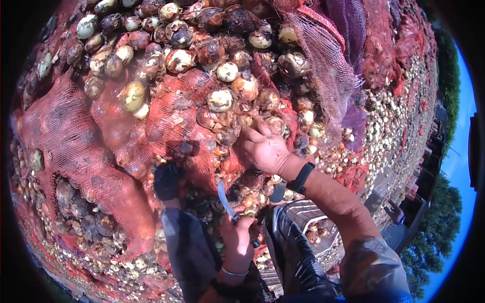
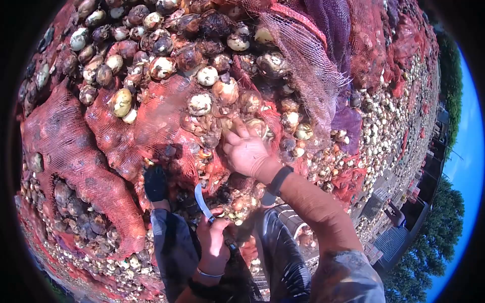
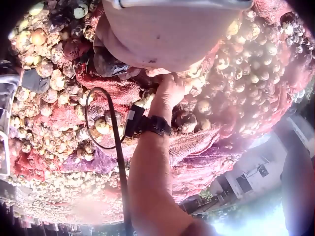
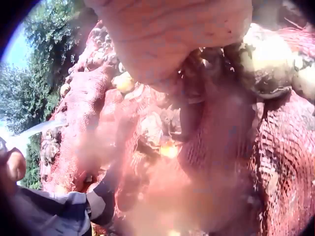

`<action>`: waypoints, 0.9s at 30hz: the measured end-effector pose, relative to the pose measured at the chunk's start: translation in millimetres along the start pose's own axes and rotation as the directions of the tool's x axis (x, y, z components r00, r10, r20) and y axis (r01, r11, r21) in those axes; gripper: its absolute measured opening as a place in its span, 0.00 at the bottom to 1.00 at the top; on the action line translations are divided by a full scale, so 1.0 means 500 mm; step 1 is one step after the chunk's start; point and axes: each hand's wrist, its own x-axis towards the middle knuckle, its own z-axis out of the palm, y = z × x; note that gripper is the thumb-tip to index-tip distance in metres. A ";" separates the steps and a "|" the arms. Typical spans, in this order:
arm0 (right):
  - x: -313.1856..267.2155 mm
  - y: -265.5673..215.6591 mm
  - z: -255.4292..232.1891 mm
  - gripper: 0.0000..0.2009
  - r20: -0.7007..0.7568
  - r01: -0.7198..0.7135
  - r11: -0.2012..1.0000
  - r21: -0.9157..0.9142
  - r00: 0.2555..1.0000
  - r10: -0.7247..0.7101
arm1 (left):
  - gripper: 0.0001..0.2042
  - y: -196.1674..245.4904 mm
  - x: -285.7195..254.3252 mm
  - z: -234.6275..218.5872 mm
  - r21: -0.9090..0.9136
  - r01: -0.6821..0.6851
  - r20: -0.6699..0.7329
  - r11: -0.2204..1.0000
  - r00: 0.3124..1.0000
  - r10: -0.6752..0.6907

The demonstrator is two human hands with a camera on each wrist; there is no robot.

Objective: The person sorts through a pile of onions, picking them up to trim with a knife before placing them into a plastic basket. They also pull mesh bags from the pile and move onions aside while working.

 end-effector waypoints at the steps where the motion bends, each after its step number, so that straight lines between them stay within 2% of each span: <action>1: -0.044 -0.012 0.009 0.23 -0.003 0.056 0.998 0.019 0.998 -0.056 | 0.16 0.015 0.000 -0.002 -0.021 0.009 0.011 1.000 1.000 -0.009; 3: -0.046 0.003 -0.046 0.23 0.011 -0.101 0.970 0.221 0.995 0.101 | 0.15 0.051 -0.006 0.008 -0.047 0.014 -0.012 0.999 1.000 -0.015; 4: -0.010 0.022 -0.071 0.23 -0.128 -0.114 0.971 0.211 0.981 0.143 | 0.15 0.051 -0.003 0.005 -0.059 -0.024 -0.038 0.998 0.999 0.022; 5: 0.038 0.058 -0.086 0.24 -0.262 -0.135 0.969 0.208 0.946 0.189 | 0.14 0.049 -0.004 0.000 -0.061 -0.059 -0.064 0.996 0.996 0.055; 6: 0.093 0.081 -0.080 0.24 -0.259 -0.241 0.927 0.288 0.912 0.317 | 0.14 0.047 -0.007 -0.003 -0.060 -0.060 -0.069 0.996 0.996 0.056; 7: 0.160 0.101 -0.076 0.25 -0.252 -0.331 0.870 0.367 0.865 0.435 | 0.14 0.044 -0.012 -0.005 -0.140 -0.042 -0.015 0.989 0.999 0.040; 8: 0.228 0.121 -0.076 0.27 0.001 -0.495 0.805 0.327 0.852 0.524 | 0.13 0.039 -0.018 -0.011 -0.218 -0.027 0.033 0.976 0.999 0.035; 9: 0.279 0.132 -0.079 0.29 0.248 -0.638 0.731 0.242 0.769 0.589 | 0.13 0.017 -0.013 -0.025 -0.257 -0.009 0.111 0.966 0.993 0.039; 11: 0.317 0.130 -0.113 0.32 0.401 -0.688 0.703 0.178 0.703 0.587 | 0.14 0.040 -0.027 -0.015 -0.114 -0.053 0.071 0.992 0.996 0.062; 12: 0.306 0.128 -0.122 0.35 0.460 -0.679 0.712 0.178 0.697 0.550 | 0.14 0.037 -0.022 -0.016 -0.212 0.018 0.080 0.977 0.997 -0.002; 13: 0.294 0.126 -0.123 0.35 0.459 -0.678 0.714 0.176 0.698 0.550 | 0.14 0.034 -0.022 -0.018 -0.215 0.018 0.081 0.977 0.997 -0.001; 16: 0.254 0.095 -0.130 0.35 0.383 -0.588 0.782 0.207 0.784 0.488 | 0.15 0.028 -0.021 -0.017 -0.281 -0.017 0.120 0.960 0.991 0.053; 17: 0.247 0.090 -0.112 0.35 0.330 -0.508 0.820 0.263 0.846 0.418 | 0.15 0.031 -0.023 -0.016 -0.257 -0.002 0.131 0.967 0.991 0.037; 19: 0.235 0.101 -0.103 0.36 0.328 -0.514 0.783 0.350 0.851 0.411 | 0.15 0.010 -0.011 -0.009 -0.099 -0.021 0.026 0.995 0.999 0.024; 20: 0.224 0.096 -0.119 0.36 0.317 -0.562 0.741 0.368 0.825 0.468 | 0.15 0.045 -0.024 0.006 -0.028 0.052 0.009 0.998 0.999 -0.051; 21: 0.198 0.098 -0.132 0.38 0.274 -0.569 0.695 0.439 0.821 0.500 | 0.14 0.037 -0.023 0.004 -0.013 -0.029 0.029 0.999 0.999 0.029; 22: 0.156 0.114 -0.123 0.38 0.233 -0.526 0.588 0.615 0.833 0.502 | 0.14 0.030 -0.020 0.008 -0.040 -0.028 0.024 0.999 0.999 0.029; 23: 0.101 0.116 -0.132 0.38 0.225 -0.423 0.320 0.848 0.833 0.505 | 0.14 0.025 -0.022 0.013 -0.068 -0.025 0.018 0.997 0.999 0.027; 24: 0.034 0.111 -0.158 0.35 0.184 -0.344 0.211 0.915 0.821 0.540 | 0.14 0.032 -0.031 0.020 -0.047 0.011 0.027 0.999 1.000 -0.010; 25: -0.057 0.134 -0.148 0.33 0.235 -0.428 0.237 0.872 0.791 0.565 | 0.14 0.038 -0.040 0.031 -0.029 0.047 0.042 0.998 0.998 -0.046; 26: -0.154 0.144 -0.143 0.32 0.246 -0.448 0.229 0.864 0.773 0.585 | 0.15 0.018 -0.040 0.037 -0.073 -0.019 0.079 0.997 0.997 0.024; 27: -0.255 0.138 -0.126 0.32 0.201 -0.537 0.374 0.756 0.734 0.649 | 0.15 0.010 -0.040 0.043 -0.082 -0.032 0.073 0.996 0.997 0.038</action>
